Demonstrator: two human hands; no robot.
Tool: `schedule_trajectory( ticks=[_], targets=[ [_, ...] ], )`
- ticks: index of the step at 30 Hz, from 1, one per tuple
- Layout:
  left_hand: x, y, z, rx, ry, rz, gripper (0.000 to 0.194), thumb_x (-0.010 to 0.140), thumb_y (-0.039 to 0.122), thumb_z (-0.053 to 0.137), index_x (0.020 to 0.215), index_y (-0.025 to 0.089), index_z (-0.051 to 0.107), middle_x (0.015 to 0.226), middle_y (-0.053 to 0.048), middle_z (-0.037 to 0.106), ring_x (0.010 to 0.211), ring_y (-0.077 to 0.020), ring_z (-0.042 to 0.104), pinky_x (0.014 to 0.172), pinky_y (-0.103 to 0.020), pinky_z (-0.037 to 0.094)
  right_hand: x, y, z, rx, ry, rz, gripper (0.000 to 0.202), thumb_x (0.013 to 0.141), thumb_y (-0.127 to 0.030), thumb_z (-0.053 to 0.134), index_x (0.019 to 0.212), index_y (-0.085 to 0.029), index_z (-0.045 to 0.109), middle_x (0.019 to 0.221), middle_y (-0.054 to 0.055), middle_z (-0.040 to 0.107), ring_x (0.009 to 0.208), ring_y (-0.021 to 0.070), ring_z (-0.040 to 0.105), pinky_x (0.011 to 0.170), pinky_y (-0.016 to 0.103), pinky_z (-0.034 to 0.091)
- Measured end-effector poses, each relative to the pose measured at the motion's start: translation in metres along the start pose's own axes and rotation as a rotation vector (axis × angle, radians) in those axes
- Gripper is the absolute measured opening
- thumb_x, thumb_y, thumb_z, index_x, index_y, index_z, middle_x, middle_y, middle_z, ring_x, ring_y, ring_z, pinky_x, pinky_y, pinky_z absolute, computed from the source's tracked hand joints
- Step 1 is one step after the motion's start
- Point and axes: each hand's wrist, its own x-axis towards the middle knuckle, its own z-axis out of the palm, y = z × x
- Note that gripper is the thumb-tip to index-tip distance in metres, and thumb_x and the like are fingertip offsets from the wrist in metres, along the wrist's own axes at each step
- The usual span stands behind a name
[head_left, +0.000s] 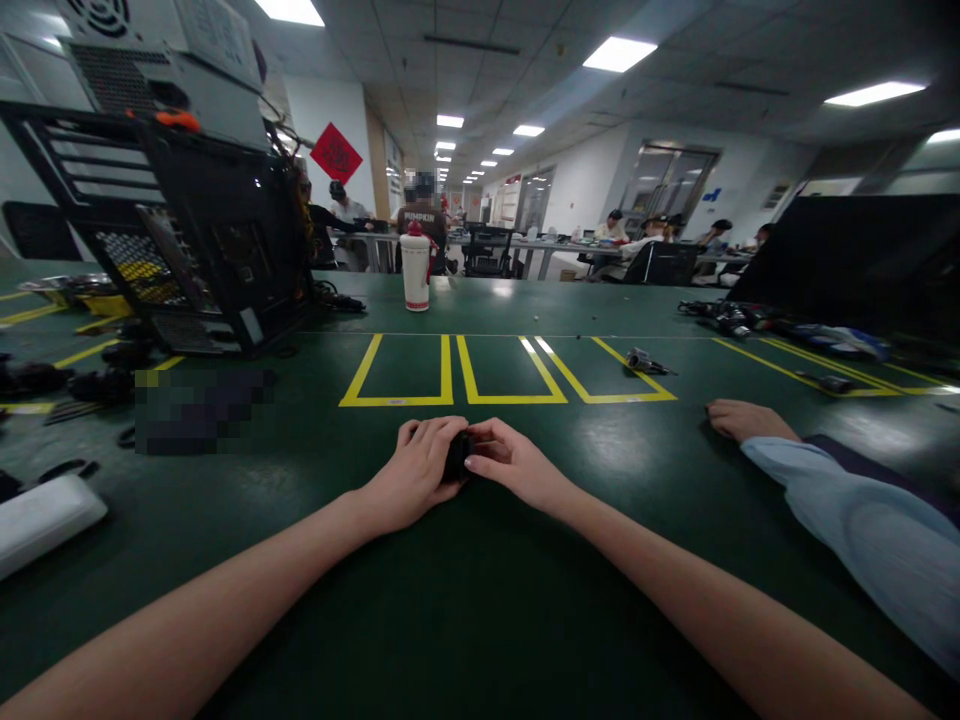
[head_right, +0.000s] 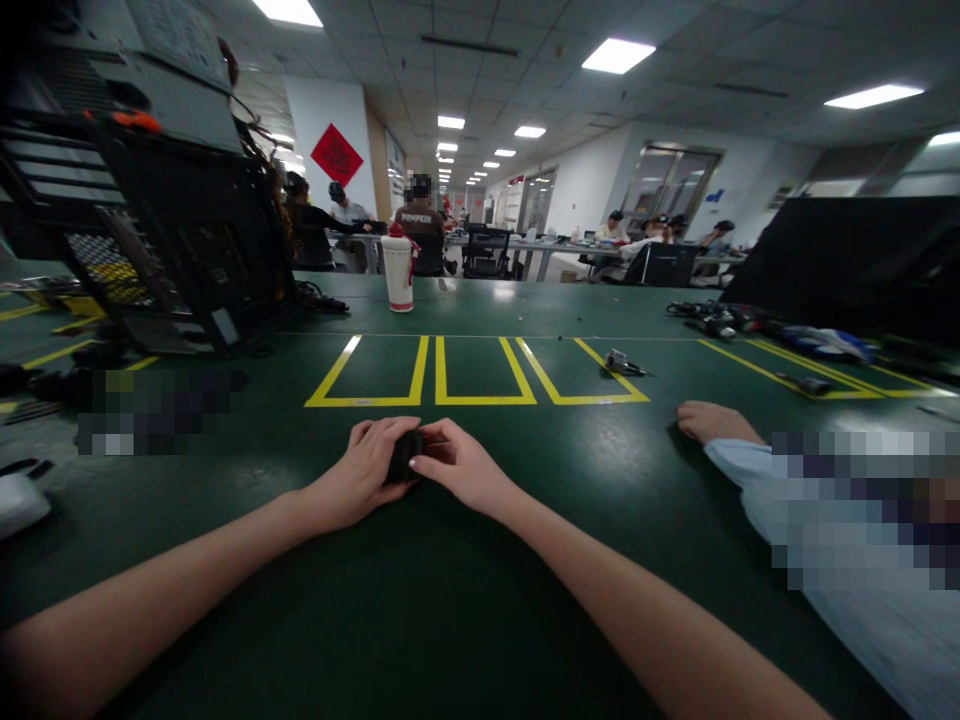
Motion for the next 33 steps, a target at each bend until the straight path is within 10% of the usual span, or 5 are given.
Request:
schedule_trajectory(
  ticks=[33],
  targets=[
    [-0.0012, -0.0016, 0.0001, 0.025, 0.019, 0.015, 0.064, 0.073, 0.022, 0.058, 0.125, 0.019, 0.019, 0.123, -0.011, 0.040, 0.112, -0.0257, 0.040, 0.094, -0.047, 0.027, 0.0003, 0.0006, 0.0047, -0.035, 0.058, -0.014, 0.023, 0.076, -0.024, 0.055, 0.097, -0.021, 0.046, 0.101, 0.002, 0.052, 0.098, 0.0164, 0.053, 0.087, 0.036, 0.044]
  ],
)
